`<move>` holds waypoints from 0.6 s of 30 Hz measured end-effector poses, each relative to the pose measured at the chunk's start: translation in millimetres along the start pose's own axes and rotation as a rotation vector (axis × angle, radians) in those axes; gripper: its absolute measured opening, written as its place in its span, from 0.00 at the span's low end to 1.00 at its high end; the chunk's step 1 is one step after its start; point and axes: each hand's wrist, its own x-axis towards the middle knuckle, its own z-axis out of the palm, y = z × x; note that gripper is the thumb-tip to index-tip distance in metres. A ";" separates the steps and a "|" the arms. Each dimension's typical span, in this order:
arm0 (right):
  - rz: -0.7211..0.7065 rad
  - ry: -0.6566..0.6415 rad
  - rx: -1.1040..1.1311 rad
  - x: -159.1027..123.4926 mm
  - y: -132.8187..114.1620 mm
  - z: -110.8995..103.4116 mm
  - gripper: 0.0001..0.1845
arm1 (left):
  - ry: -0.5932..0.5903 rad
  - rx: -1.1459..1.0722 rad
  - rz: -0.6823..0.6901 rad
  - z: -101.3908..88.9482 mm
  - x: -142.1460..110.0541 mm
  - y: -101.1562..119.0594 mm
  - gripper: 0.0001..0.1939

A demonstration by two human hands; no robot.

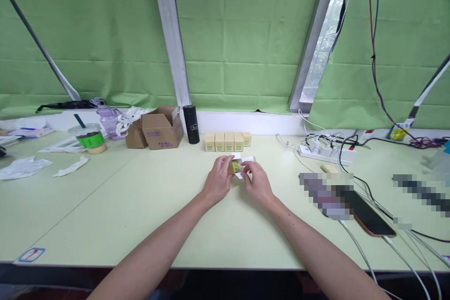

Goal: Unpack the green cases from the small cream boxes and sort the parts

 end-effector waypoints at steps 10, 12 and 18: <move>0.117 0.092 0.248 2.5 1.3 8.5 0.13 | -0.007 0.081 0.068 0.1 -1.3 2.6 0.34; 0.159 0.121 0.271 2.9 0.5 11.8 0.10 | -0.012 0.112 0.088 0.6 -1.3 4.7 0.33; 0.234 0.197 0.276 5.3 -2.5 20.5 0.06 | -0.025 0.198 0.152 1.7 -1.1 10.1 0.31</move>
